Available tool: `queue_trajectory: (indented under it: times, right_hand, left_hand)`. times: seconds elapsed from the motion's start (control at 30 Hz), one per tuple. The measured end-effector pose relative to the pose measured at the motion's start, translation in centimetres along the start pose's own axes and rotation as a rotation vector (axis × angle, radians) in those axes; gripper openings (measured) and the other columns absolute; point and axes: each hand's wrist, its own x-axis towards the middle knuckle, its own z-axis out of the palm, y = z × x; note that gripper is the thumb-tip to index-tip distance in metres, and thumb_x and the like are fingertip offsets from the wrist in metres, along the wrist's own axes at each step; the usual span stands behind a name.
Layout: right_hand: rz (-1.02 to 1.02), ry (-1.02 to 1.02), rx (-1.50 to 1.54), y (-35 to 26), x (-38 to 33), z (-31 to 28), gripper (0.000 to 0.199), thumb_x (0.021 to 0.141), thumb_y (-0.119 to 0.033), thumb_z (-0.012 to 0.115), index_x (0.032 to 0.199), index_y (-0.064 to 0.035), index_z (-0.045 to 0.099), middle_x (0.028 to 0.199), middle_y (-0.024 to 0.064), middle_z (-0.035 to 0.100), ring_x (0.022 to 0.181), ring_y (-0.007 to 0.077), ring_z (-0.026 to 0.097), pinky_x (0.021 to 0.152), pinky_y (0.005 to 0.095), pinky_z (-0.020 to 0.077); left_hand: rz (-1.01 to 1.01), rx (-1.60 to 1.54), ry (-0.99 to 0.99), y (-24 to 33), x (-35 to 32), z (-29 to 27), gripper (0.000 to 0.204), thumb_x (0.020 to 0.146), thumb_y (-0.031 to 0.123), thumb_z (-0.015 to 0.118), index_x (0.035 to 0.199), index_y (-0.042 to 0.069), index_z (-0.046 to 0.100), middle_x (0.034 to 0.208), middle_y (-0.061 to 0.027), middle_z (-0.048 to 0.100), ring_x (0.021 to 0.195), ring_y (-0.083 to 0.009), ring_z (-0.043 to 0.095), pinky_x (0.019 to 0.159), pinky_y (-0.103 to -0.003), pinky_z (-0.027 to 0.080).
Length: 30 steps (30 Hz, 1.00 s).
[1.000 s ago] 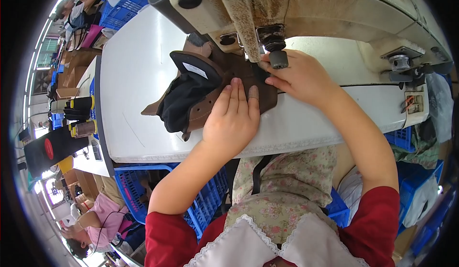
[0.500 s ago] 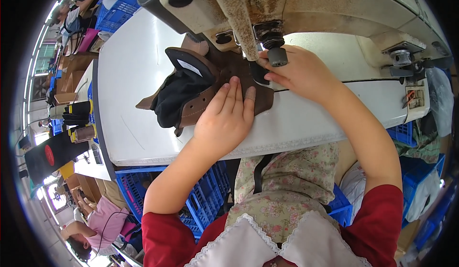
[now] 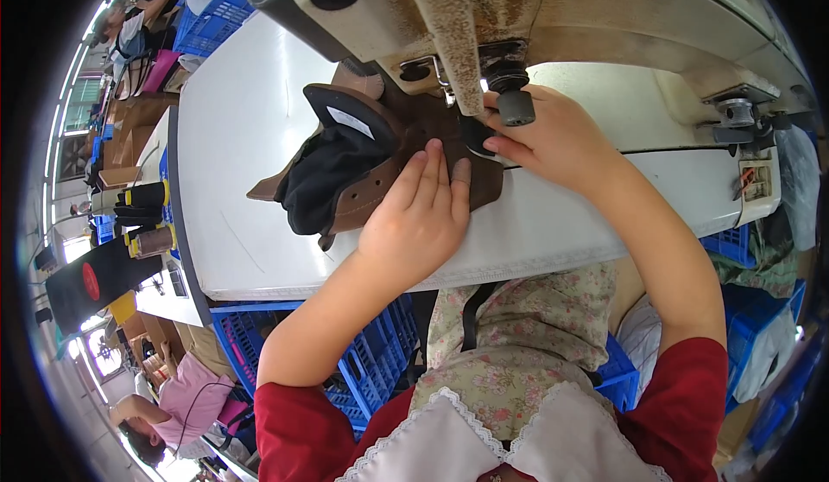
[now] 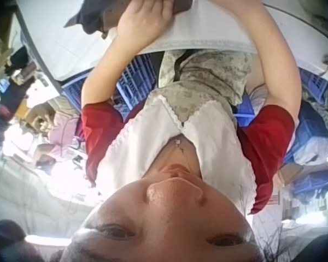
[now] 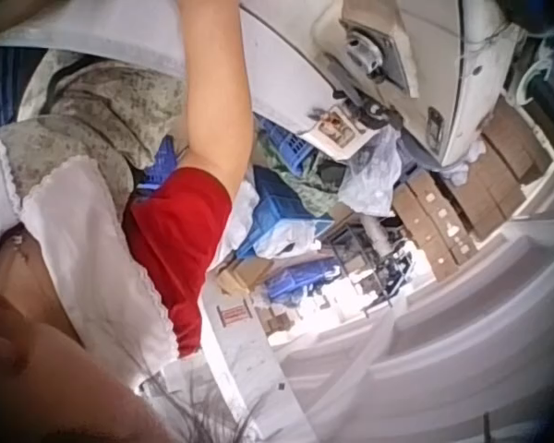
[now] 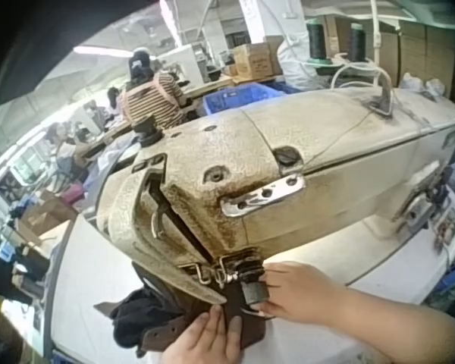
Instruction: Stitch together the leather upper components of a shoe using an industrial sewing machine.
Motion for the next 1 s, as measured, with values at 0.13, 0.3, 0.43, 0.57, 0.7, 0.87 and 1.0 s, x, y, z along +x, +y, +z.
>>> queue_trajectory:
  times: [0.13,0.3,0.43,0.57,0.7,0.87,1.0]
  right_hand:
    - [0.001,0.063,-0.005,-0.5,0.2,-0.1,0.023,0.084,-0.026,0.071,0.094,-0.0056,0.073,0.107,0.0046,0.068,0.109,0.0231,0.062,0.094,0.0367,0.0513]
    - [0.002,0.054,0.032,-0.7,0.4,-0.6,0.021,0.083,-0.026,0.072,0.091,-0.0065,0.073,0.107,0.0043,0.069,0.11,0.0253,0.061,0.095,0.0392,0.0507]
    - [-0.023,0.061,-0.004,-0.2,0.2,-0.2,0.02,0.083,-0.025,0.073,0.091,-0.007,0.073,0.105,0.0048,0.07,0.11,0.0263,0.061,0.095,0.0402,0.0505]
    - [-0.031,0.072,-0.027,0.1,0.1,0.1,0.02,0.082,-0.024,0.074,0.091,-0.0072,0.073,0.103,0.005,0.071,0.111,0.0273,0.061,0.095,0.0408,0.0508]
    - [-0.014,0.081,-0.002,-0.2,0.6,-0.2,0.022,0.08,-0.021,0.075,0.097,-0.0084,0.071,0.105,0.0051,0.07,0.108,0.029,0.062,0.092,0.0428,0.0512]
    - [-0.056,0.136,0.013,0.2,0.7,-0.3,0.027,0.079,-0.019,0.076,0.104,-0.0099,0.069,0.106,0.0054,0.07,0.103,0.0308,0.062,0.088,0.0441,0.051]
    - [-0.019,0.128,0.024,0.4,0.7,-0.3,0.029,0.079,-0.019,0.077,0.105,-0.0107,0.069,0.105,0.0066,0.069,0.099,0.0322,0.062,0.084,0.044,0.0506]
  left_hand:
    - [0.021,-0.012,0.02,-0.2,0.0,0.2,0.042,0.081,0.018,0.053,0.116,-0.001,0.067,0.109,-0.0206,0.072,0.116,-0.0286,0.065,0.105,-0.037,0.045]
    - [0.027,0.01,0.052,-0.4,-0.1,0.4,0.041,0.081,0.018,0.053,0.115,-0.001,0.067,0.11,-0.021,0.072,0.115,-0.0279,0.066,0.105,-0.037,0.045]
    - [0.041,-0.016,0.057,-0.6,0.1,0.3,0.042,0.08,0.019,0.054,0.114,-0.002,0.067,0.109,-0.0213,0.072,0.114,-0.0275,0.066,0.105,-0.037,0.045]
    - [0.046,-0.016,0.061,-0.6,0.0,0.5,0.042,0.08,0.019,0.054,0.114,-0.002,0.067,0.109,-0.021,0.072,0.114,-0.0273,0.066,0.106,-0.037,0.044]
    - [0.036,-0.005,0.084,-0.7,0.0,0.8,0.043,0.08,0.021,0.054,0.114,-0.002,0.067,0.109,-0.0207,0.072,0.114,-0.0282,0.066,0.107,-0.037,0.043]
    - [0.042,-0.014,0.084,-0.8,0.3,0.8,0.043,0.081,0.022,0.053,0.114,-0.003,0.067,0.108,-0.0206,0.072,0.115,-0.0291,0.065,0.108,-0.037,0.042]
    - [0.031,-0.016,0.09,-0.8,0.5,1.1,0.043,0.082,0.022,0.053,0.114,-0.003,0.067,0.108,-0.0209,0.072,0.115,-0.0297,0.065,0.108,-0.037,0.042]
